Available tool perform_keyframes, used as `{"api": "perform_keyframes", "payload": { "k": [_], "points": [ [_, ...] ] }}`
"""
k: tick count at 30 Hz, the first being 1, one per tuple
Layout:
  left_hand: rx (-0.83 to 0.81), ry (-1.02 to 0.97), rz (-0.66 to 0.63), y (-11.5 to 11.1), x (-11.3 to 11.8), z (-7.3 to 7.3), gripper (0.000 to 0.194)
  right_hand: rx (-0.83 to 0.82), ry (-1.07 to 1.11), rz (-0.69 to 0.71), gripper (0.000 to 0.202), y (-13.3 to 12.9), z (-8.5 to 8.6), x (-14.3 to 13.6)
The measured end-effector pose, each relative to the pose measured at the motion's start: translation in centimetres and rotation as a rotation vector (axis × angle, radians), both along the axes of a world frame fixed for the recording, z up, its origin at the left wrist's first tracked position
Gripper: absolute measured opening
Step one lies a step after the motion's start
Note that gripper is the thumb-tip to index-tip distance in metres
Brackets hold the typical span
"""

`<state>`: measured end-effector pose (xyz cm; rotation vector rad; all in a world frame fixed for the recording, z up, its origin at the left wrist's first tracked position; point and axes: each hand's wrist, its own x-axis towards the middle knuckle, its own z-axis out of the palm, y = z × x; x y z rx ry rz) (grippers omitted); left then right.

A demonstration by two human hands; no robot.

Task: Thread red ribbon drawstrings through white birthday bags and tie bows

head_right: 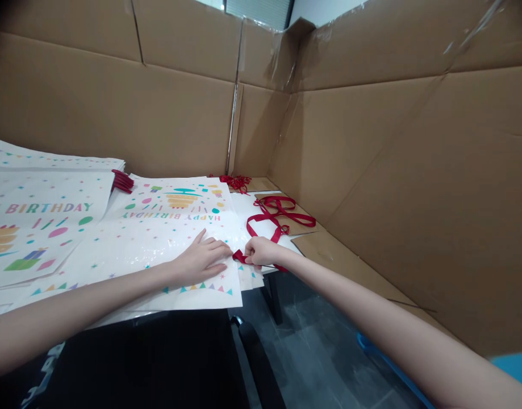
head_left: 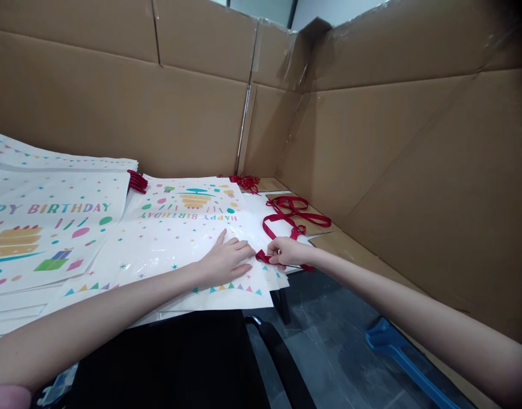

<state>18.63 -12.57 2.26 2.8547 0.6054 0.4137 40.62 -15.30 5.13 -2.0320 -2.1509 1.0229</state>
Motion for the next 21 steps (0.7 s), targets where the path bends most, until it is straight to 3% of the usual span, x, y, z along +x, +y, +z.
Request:
{"api": "perform_keyframes", "payload": {
  "k": [8, 21],
  "points": [
    [-0.077, 0.146, 0.054, 0.9, 0.3, -0.5, 0.059, 0.041, -0.045, 0.076, 0.002, 1.4, 0.0, -1.2],
    [-0.108, 0.281, 0.009, 1.2, 0.4, -0.5, 0.079, 0.113, -0.075, 0.089, 0.007, 2.1, 0.2, -2.0]
  ]
}}
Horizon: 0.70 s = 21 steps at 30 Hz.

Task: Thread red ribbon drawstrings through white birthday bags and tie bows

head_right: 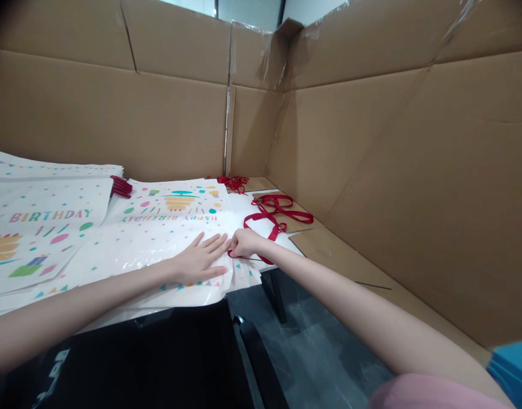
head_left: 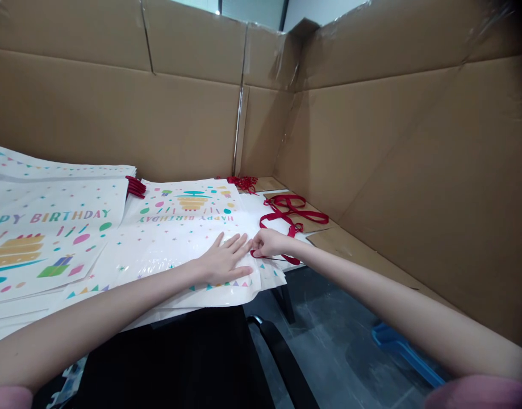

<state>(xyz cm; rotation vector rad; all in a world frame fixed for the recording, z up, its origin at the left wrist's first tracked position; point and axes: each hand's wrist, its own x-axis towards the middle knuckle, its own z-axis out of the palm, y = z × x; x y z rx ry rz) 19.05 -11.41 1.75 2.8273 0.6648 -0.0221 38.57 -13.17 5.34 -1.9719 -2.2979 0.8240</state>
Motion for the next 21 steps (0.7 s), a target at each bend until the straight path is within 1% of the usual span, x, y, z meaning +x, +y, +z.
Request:
{"api": "perform_keyframes", "payload": {
  "k": [3, 6, 12, 17, 21],
  "points": [
    [0.018, 0.014, 0.001, -0.1, 0.1, -0.1, 0.078, 0.056, -0.060, -0.001, 0.010, -0.7, 0.5, -0.3],
    [0.031, 0.017, 0.005, -0.2, 0.2, -0.1, 0.079, 0.074, -0.066, -0.004, 0.012, -1.2, 0.7, -0.4],
    [0.030, 0.033, 0.006, -0.4, 0.1, 0.1, 0.079, 0.087, -0.022, -0.019, 0.014, -1.4, -0.1, 0.1],
    [0.021, 0.030, 0.005, -0.4, 0.1, 0.3, 0.077, -0.001, 0.083, 0.007, 0.017, -1.7, -0.4, 2.1],
    [0.017, 0.021, 0.012, -0.4, 0.1, 0.2, 0.077, 0.019, 0.059, 0.079, 0.017, -3.2, -0.3, 4.5]
  ]
}}
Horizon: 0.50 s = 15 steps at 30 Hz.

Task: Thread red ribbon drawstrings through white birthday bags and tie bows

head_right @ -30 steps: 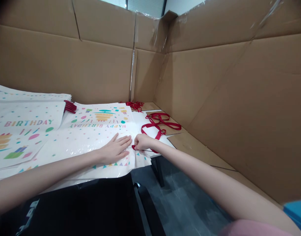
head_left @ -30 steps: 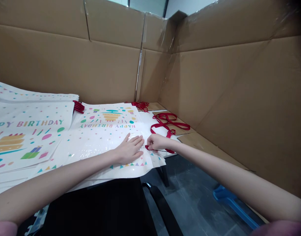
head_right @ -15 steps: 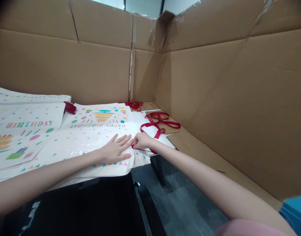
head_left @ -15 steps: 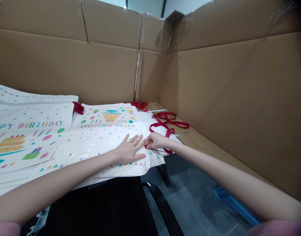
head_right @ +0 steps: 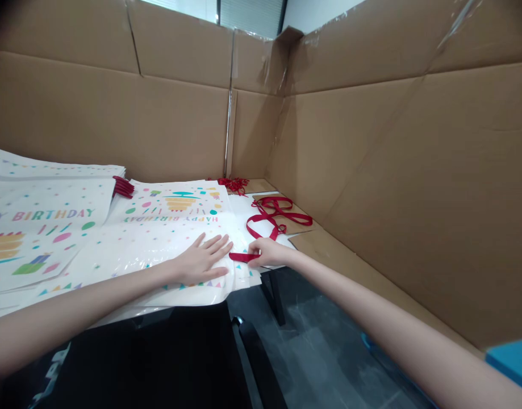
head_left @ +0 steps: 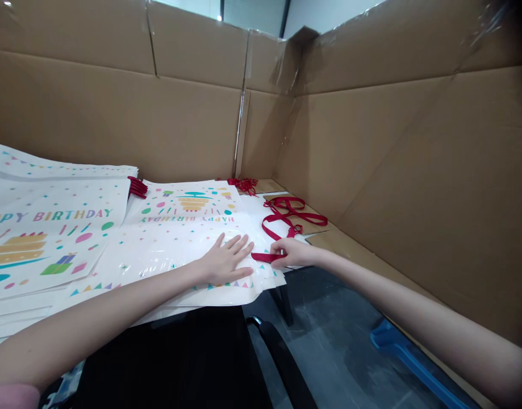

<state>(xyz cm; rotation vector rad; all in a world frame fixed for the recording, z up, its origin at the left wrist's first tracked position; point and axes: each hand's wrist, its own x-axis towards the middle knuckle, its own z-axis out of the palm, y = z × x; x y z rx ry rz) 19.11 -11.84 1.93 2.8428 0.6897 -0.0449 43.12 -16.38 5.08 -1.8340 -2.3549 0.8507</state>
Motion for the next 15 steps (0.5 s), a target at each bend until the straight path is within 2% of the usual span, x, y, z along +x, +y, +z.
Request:
{"api": "perform_keyframes", "payload": {
  "k": [4, 7, 10, 15],
  "points": [
    [-0.016, 0.007, 0.005, -0.2, 0.0, 0.2, 0.077, 0.097, -0.119, -0.032, 0.018, -1.8, -0.3, 1.4],
    [-0.027, 0.008, 0.008, -0.3, -0.1, 0.6, 0.076, 0.151, -0.184, -0.075, 0.013, -2.4, -0.6, 1.1],
    [-0.045, 0.001, 0.014, -0.1, 0.0, 0.8, 0.080, 0.180, -0.244, -0.089, 0.005, -2.1, -0.6, -0.1],
    [-0.044, -0.003, 0.015, 0.4, 0.2, 0.9, 0.082, 0.258, -0.250, -0.102, 0.015, -0.5, -0.1, -3.6]
  ]
}}
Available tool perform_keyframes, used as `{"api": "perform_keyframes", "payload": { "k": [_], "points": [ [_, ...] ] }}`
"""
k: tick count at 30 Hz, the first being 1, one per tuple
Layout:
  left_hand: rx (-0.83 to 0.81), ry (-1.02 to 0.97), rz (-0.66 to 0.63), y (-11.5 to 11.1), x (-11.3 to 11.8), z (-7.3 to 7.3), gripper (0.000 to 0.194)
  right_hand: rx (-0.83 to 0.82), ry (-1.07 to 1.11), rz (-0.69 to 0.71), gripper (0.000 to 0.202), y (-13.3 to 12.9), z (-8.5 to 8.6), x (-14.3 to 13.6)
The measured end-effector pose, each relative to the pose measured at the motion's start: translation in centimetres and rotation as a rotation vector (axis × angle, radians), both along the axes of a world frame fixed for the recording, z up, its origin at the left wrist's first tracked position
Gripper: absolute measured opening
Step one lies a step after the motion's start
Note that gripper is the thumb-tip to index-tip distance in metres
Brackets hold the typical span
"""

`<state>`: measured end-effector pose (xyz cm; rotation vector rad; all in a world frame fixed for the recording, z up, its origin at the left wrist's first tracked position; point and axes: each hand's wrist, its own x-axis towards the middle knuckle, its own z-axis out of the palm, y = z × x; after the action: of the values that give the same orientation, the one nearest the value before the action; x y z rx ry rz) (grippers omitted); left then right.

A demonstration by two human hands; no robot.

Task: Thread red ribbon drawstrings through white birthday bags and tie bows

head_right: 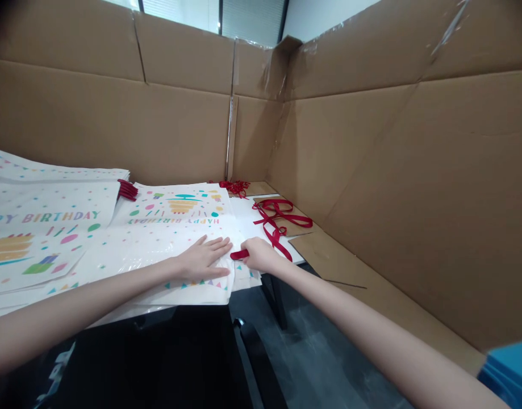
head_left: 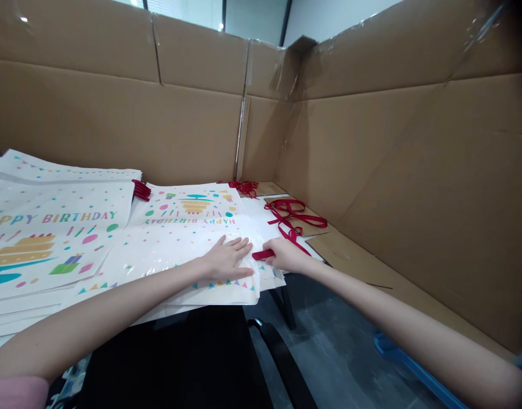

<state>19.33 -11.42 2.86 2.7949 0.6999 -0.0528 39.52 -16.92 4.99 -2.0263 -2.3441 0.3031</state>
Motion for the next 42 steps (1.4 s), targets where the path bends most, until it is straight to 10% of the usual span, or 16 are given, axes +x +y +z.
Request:
{"api": "perform_keyframes", "payload": {
  "k": [9, 26, 37, 42],
  "points": [
    [0.115, -0.038, 0.001, -0.3, -0.1, -1.1, 0.080, 0.011, 0.144, 0.095, 0.016, 1.1, -0.8, -1.5],
    [0.085, -0.083, -0.003, -0.3, -0.3, -1.5, 0.079, -0.002, 0.047, -0.058, 0.007, -4.3, -2.0, 9.7],
    [0.038, 0.016, 0.018, -0.1, -0.1, -0.2, 0.080, 0.203, 0.082, 0.044, 0.016, -0.1, -1.9, -1.5],
    [0.063, 0.007, 0.015, 0.1, -0.4, -0.6, 0.081, 0.200, 0.145, 0.061, 0.014, 0.0, -2.3, -1.6]
  ]
}}
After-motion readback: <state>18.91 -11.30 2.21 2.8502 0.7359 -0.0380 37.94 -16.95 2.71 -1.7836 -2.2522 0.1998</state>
